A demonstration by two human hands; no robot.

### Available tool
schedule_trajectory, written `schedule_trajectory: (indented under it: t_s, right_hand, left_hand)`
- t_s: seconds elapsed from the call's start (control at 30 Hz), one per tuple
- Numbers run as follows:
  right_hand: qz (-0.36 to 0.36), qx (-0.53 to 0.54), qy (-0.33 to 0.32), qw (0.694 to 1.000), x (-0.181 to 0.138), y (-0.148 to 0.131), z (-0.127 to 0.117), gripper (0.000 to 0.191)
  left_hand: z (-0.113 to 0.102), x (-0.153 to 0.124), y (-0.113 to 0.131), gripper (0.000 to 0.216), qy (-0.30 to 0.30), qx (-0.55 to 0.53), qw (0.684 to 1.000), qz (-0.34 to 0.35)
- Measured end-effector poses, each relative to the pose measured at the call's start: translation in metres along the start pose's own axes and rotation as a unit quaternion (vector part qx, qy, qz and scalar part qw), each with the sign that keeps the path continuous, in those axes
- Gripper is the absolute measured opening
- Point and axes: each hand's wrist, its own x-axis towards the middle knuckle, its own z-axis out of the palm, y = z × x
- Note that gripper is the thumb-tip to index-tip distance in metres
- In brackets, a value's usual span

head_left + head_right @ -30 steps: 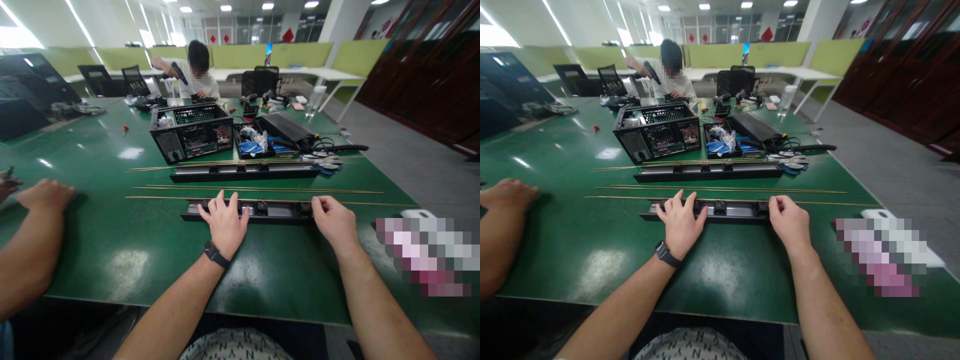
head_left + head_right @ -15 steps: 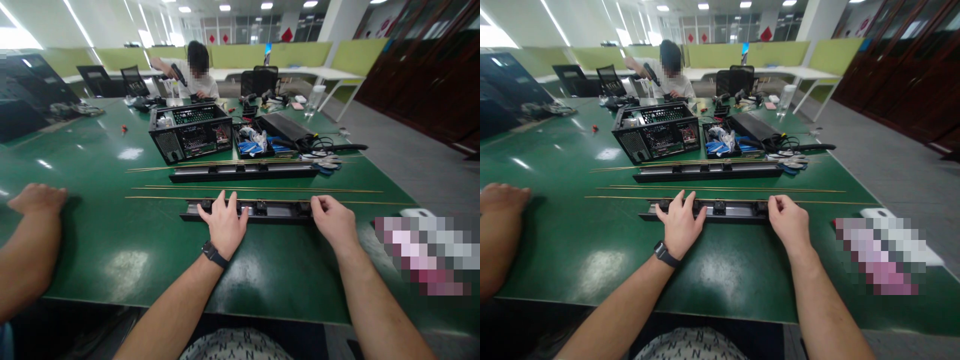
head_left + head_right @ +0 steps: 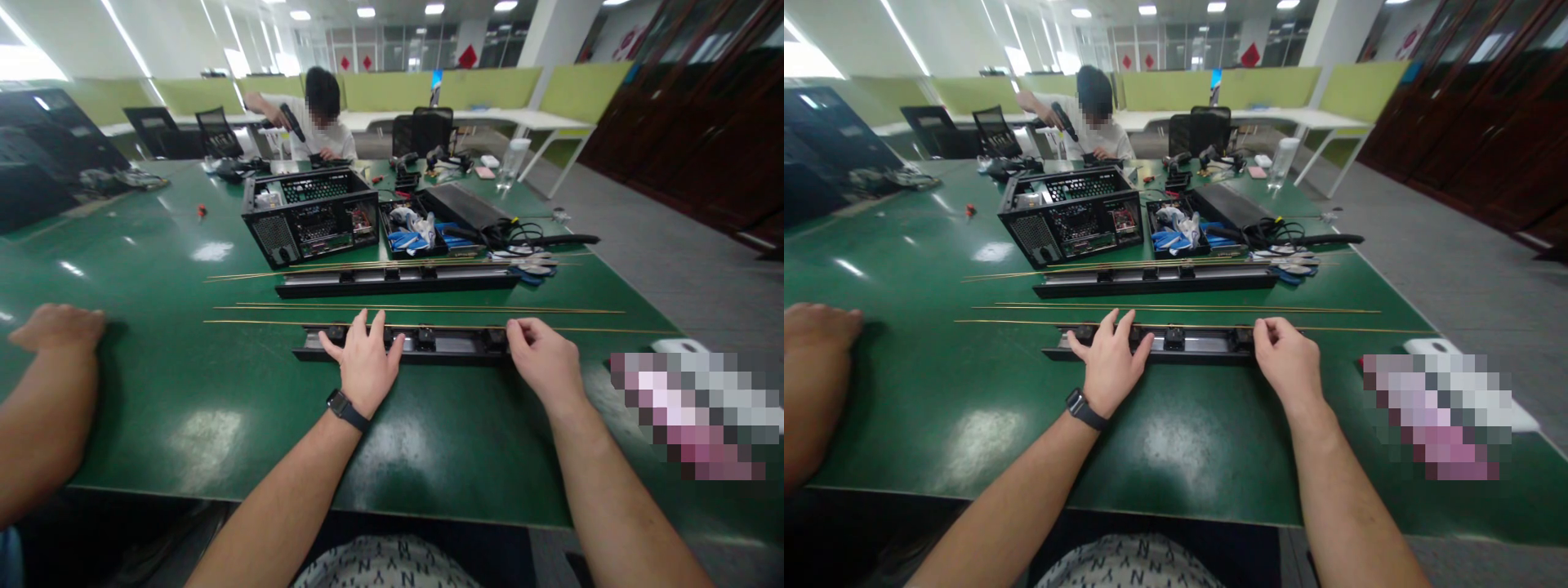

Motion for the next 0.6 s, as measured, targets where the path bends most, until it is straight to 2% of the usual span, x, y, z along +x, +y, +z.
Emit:
schedule_trajectory:
  t_s: [0.6]
  right_hand:
    - [0.006, -0.003, -0.001, 1.000, 0.0001, -0.0005, 0.0001, 0.032]
  left_hand:
    - [-0.0006, 0.0037, -0.0032, 0.042, 0.012, -0.032, 0.999, 0.005]
